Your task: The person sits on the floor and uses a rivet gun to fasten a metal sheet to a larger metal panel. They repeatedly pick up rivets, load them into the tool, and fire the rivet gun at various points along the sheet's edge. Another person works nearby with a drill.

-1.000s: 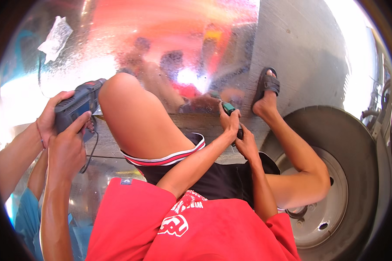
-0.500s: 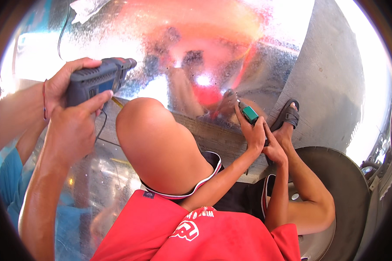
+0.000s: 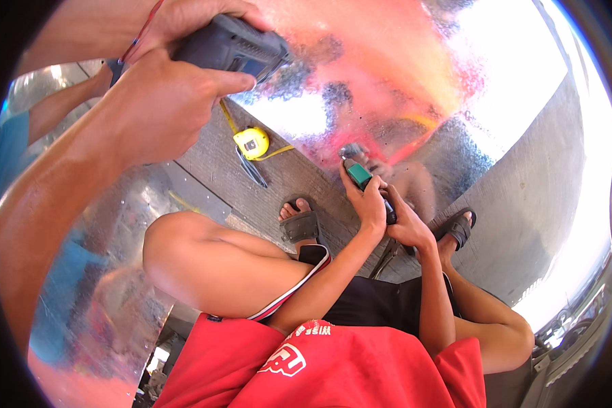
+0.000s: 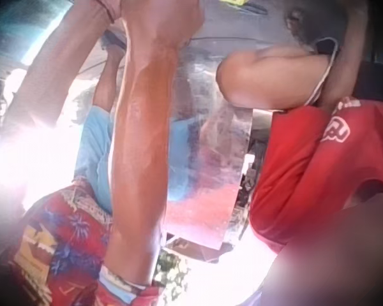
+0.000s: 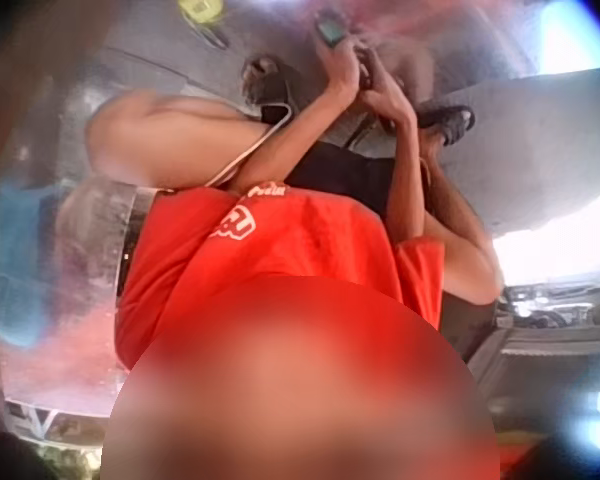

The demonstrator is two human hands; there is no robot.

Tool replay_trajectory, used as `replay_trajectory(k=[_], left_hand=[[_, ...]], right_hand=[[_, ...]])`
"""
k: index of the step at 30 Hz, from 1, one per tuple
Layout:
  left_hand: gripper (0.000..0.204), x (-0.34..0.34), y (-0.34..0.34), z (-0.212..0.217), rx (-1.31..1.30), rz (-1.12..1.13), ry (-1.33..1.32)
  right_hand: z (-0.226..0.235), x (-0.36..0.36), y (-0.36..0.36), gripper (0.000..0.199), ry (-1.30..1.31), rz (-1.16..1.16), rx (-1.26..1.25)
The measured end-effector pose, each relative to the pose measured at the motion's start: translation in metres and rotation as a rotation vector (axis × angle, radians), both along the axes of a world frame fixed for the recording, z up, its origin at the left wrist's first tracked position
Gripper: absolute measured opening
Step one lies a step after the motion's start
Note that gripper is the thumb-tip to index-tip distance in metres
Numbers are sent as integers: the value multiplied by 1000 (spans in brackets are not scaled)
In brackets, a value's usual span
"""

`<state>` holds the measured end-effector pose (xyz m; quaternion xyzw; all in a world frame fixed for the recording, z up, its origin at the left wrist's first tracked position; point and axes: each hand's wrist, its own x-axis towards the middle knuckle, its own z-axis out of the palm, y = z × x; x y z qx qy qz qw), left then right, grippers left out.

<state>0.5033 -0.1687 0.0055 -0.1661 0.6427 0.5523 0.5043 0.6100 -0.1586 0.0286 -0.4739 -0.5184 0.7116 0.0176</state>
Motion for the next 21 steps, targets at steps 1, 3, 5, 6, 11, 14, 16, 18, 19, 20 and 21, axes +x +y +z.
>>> replay_trajectory(k=[1, 3, 5, 6, 11, 14, 16, 18, 19, 20, 21], left_hand=[[85, -4, -4, -1, -38, 12, 12], [84, -14, -12, -7, -57, 46, 7], [78, -24, -18, -12, -45, 64, -25], [75, -30, -20, -15, 10, 76, -13], [35, -58, -24, -23, 58, 56, -141], [20, -71, -28, -27, 32, -15, -206], [19, -77, -33, -31, 36, -11, -250], [17, -80, -39, -37, 66, 16, -306], [17, -82, -42, -39, 70, 6, -326], [17, -84, -44, -41, 44, 9, -329], [16, -86, -46, -43, 41, 13, -349]], right_hand=[[-1, -5, -1, 83, -21, 37, -17], [-3, -15, -4, 83, -10, 83, 14], [-4, -27, -7, 84, -72, 95, 21], [-2, -33, -9, 84, -146, 109, -1], [8, -65, -12, 76, -273, 108, 116], [14, -78, -13, 73, -363, 145, 79], [17, -84, -16, 71, -385, 174, 114], [20, -90, -21, 75, -392, 180, 196], [21, -93, -24, 77, -412, 196, 228], [23, -95, -26, 78, -437, 212, 242], [24, -97, -27, 81, -443, 206, 259]])
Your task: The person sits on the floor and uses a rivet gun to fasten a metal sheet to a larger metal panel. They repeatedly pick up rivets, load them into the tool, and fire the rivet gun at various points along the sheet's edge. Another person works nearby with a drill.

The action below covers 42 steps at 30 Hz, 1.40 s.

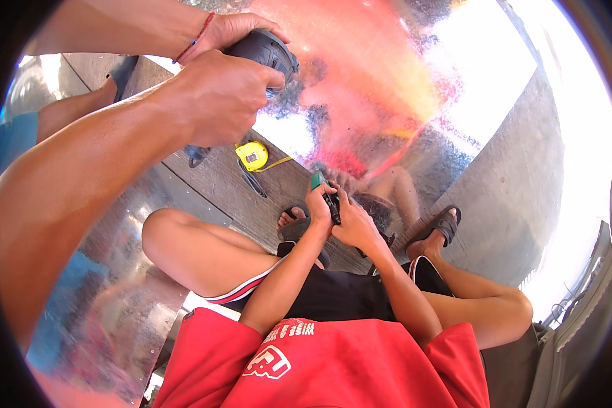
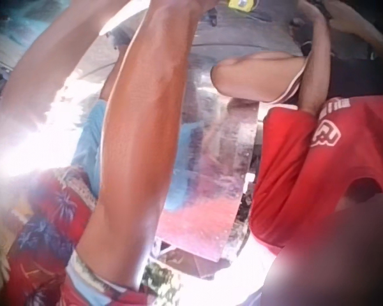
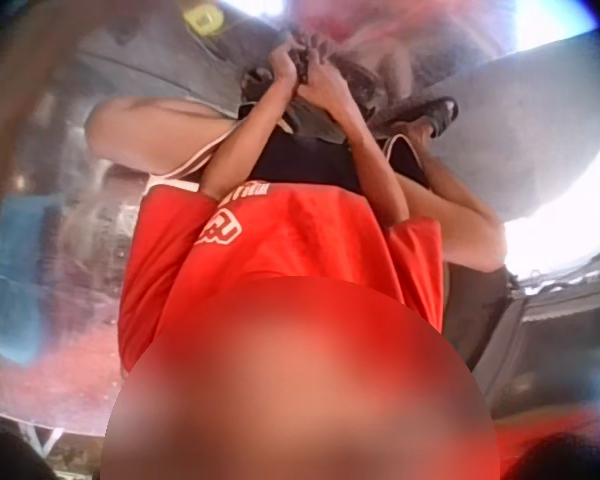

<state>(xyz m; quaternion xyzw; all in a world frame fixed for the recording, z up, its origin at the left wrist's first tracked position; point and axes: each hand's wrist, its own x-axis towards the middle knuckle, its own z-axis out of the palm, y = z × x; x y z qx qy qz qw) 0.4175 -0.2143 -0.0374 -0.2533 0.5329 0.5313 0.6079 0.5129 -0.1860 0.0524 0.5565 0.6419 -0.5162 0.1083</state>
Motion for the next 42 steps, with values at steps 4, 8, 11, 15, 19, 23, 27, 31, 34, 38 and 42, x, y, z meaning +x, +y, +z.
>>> replay_trajectory(k=[4, 8, 11, 15, 19, 23, 27, 31, 34, 38, 42], left_hand=[[13, -16, 3, 4, -41, -235, -86], [20, -33, 19, 16, -17, -586, -114], [30, -35, 28, 22, -14, -700, -2], [38, -30, 31, 19, -97, -792, 193], [37, -21, 26, 13, -118, -701, 192], [39, -7, 22, 20, -161, -538, 281], [48, 6, 14, 32, -254, -703, 348], [53, 22, 7, 34, -367, -714, 399], [33, 34, 5, 21, -338, -649, 587], [30, 36, -6, 5, -405, -752, 681], [20, 29, -14, 1, -229, -639, 453]], right_hand=[[0, -10, 10, 74, -70, -27, -125], [-9, -22, 43, 67, -108, 12, -259], [-5, -24, 54, 69, -108, 16, -242], [20, -8, 32, 84, -161, -83, -129], [33, 5, -2, 75, -371, -173, -190], [12, 10, -8, 49, -357, -268, -326], [-3, 17, -17, 47, -320, -225, -220], [-13, 21, -31, 42, -254, -264, -138], [-29, 30, -35, 37, -208, -303, -27], [-51, 40, -41, 38, -126, -250, -6], [-54, 41, -45, 55, -100, -207, -42]])
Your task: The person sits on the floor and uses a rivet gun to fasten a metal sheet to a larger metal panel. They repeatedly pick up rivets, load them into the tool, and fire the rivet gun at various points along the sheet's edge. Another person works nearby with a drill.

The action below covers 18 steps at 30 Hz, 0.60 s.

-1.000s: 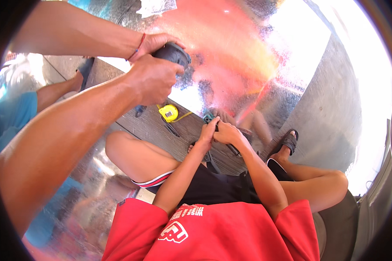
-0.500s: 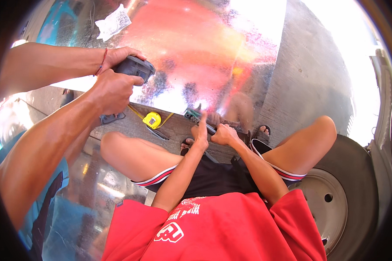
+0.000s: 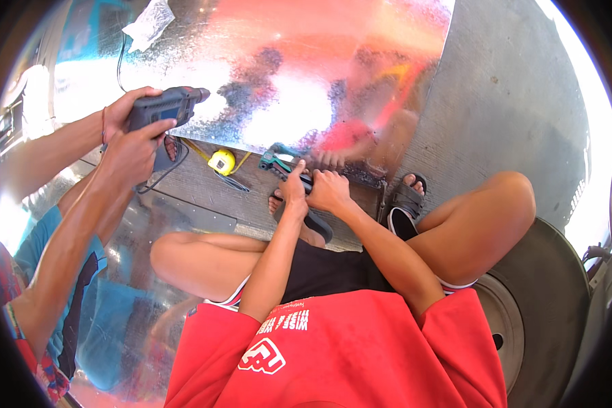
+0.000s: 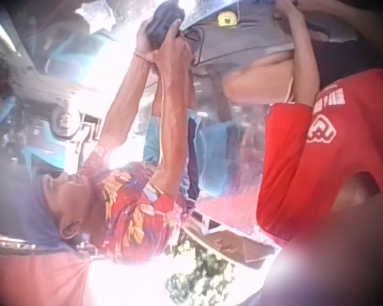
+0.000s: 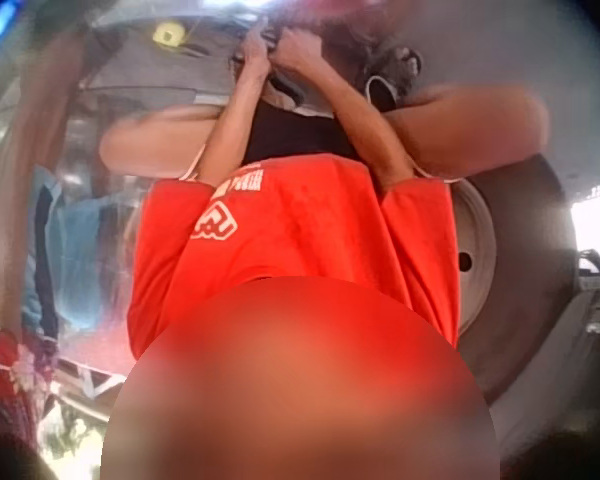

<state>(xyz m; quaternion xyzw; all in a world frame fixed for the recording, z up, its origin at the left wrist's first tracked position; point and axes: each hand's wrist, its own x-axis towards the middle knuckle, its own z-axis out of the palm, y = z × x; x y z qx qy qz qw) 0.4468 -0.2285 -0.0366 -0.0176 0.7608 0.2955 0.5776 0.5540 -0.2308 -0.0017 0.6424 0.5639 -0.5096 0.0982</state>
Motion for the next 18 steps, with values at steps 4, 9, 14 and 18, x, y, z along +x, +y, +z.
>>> replay_trajectory(k=[4, 9, 14, 18], left_hand=[[23, -6, 7, 10, -35, 73, -178], [30, -3, 25, 30, -109, 35, -250], [24, -7, 22, 37, 51, -14, -360], [21, -19, 16, 25, 139, 13, -424]], right_hand=[[17, -1, 3, 62, 23, -100, -133], [28, -1, 18, 53, 27, -60, -156], [27, -15, 23, 38, 115, 3, -113], [41, -27, 18, 44, 70, -60, -48]])
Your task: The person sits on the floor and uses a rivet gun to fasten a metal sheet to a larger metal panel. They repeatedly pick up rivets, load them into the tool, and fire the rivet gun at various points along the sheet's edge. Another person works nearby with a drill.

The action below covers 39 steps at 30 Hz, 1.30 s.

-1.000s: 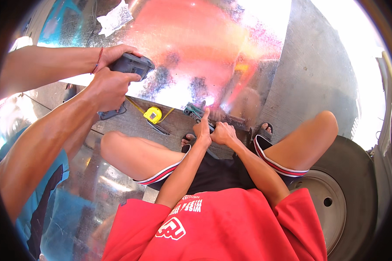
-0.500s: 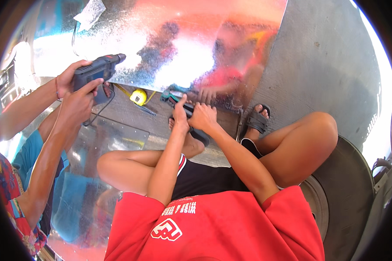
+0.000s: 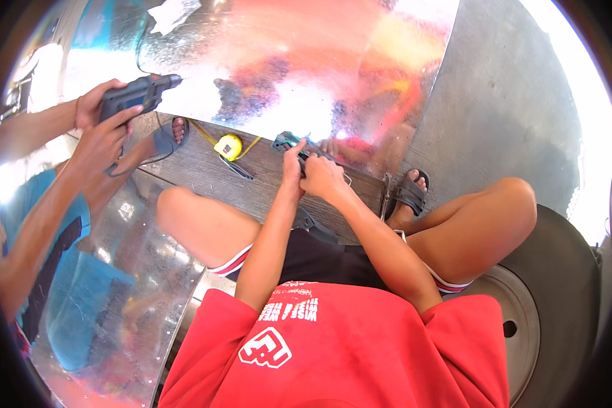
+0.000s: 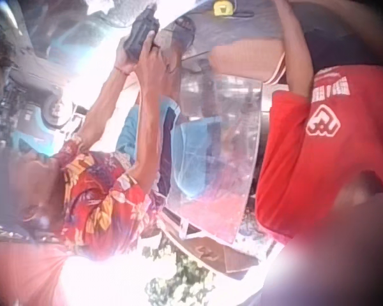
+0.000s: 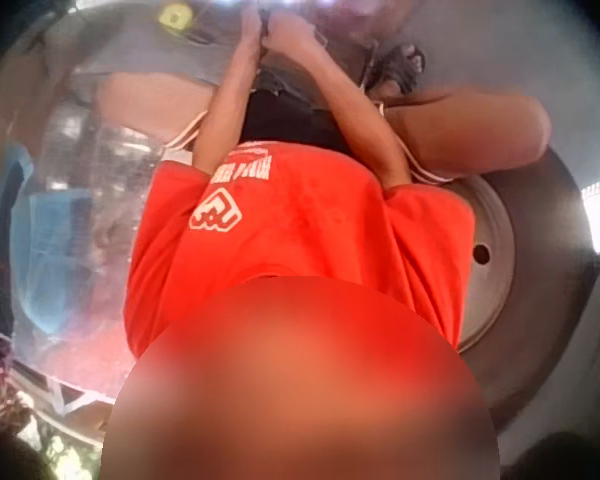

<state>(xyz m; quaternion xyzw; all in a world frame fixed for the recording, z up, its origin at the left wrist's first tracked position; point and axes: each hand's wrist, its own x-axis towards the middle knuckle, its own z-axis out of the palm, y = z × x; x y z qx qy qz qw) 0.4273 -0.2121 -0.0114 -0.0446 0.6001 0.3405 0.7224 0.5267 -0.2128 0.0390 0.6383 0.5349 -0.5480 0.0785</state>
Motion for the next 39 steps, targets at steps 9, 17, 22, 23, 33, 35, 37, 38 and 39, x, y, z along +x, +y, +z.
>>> replay_trajectory(k=[9, 17, 22, 23, 33, 35, 37, 38, 39], left_hand=[[24, -23, -7, -24, -90, -16, 95], [23, -7, 2, -15, -81, -165, 457], [29, -2, 1, -2, -108, -180, 317], [31, -3, 2, 1, -133, -202, 249], [24, 9, 10, 2, -170, -45, 414], [23, 8, 8, -1, -125, 4, 417], [21, 5, 8, -1, -109, -27, 391], [21, 3, 7, -1, -135, -41, 381], [21, 2, 6, 0, -145, -67, 354]], right_hand=[[8, -26, -11, 48, -219, -104, -9], [-22, -14, -16, 41, -197, -153, 160], [-25, 0, -18, 59, -82, -55, 77], [-22, 2, -19, 66, -80, -36, 73], [-12, 3, -5, 41, -154, -145, -95], [-15, 1, -6, 42, -206, -124, -62], [-16, 0, -9, 42, -214, -150, 9], [-15, 1, -12, 42, -197, -143, 3], [-14, 1, -14, 42, -178, -147, 13]])
